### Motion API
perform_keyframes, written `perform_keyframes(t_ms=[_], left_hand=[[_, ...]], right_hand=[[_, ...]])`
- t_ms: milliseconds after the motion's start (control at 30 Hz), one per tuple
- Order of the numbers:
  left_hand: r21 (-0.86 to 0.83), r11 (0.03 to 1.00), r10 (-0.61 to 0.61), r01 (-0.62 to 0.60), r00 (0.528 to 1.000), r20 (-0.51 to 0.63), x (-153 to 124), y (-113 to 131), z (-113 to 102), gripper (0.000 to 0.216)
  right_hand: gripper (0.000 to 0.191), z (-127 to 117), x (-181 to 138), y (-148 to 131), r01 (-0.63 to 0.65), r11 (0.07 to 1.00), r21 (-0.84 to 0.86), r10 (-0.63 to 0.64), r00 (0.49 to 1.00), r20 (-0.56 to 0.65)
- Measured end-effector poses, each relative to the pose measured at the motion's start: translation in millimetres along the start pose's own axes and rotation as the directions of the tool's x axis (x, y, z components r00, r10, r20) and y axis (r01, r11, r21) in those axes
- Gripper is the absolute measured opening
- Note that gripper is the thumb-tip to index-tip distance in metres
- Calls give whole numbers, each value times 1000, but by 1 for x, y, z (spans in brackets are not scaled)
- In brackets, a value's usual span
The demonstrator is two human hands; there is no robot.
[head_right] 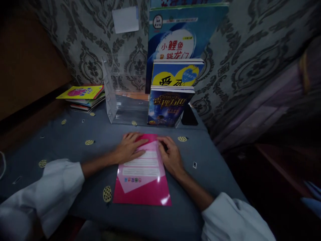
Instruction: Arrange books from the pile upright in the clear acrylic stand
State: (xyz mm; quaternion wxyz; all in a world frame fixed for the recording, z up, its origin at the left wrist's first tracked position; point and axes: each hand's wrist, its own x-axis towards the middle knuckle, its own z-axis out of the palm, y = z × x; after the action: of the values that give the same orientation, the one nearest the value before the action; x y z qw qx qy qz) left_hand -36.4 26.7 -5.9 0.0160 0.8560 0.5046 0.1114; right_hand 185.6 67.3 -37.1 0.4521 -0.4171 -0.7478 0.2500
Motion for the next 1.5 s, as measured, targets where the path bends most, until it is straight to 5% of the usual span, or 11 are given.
perform_keyframes(t_ms=[100, 200, 400, 567, 700, 800, 867, 967, 1133, 1500], left_hand=[[-22, 999, 46, -46, 999, 1, 15, 19, 4, 53], [-66, 997, -46, 47, 999, 12, 13, 12, 10, 61], [-23, 957, -290, 290, 957, 1, -38, -69, 15, 71], [131, 815, -561, 564, 826, -58, -94, -131, -4, 72], [211, 712, -677, 669, 735, -45, -102, -134, -22, 70], [192, 785, -595, 588, 803, -25, -88, -103, -26, 65], [86, 912, -405, 401, 914, 33, -75, -72, -20, 63], [-36, 986, -161, 164, 985, 66, -61, -26, -2, 63], [-29, 999, -32, 32, 999, 4, -52, 6, 24, 62], [-17, 995, -96, 96, 995, -14, -24, -8, 26, 59]], right_hand=[[22, -1, 0, 6, 19, 1000, -5, -19, 1000, -6], [23, -4, 0, 8, 49, 997, -66, -44, 997, 69], [26, -8, -2, 7, 124, 977, -175, -90, 978, 188], [29, -8, -1, 8, 142, 971, -195, -98, 971, 220], [32, -9, -3, 5, 164, 958, -235, -101, 960, 261], [34, -10, -11, 3, 173, 930, -323, -81, 957, 279], [36, -10, -18, 4, 190, 904, -384, -83, 957, 277], [39, -10, -29, 6, 221, 881, -419, -110, 956, 273], [45, -7, -35, 8, 241, 892, -382, -124, 944, 305], [42, 8, 6, 26, 234, 910, -341, -116, 936, 332]])
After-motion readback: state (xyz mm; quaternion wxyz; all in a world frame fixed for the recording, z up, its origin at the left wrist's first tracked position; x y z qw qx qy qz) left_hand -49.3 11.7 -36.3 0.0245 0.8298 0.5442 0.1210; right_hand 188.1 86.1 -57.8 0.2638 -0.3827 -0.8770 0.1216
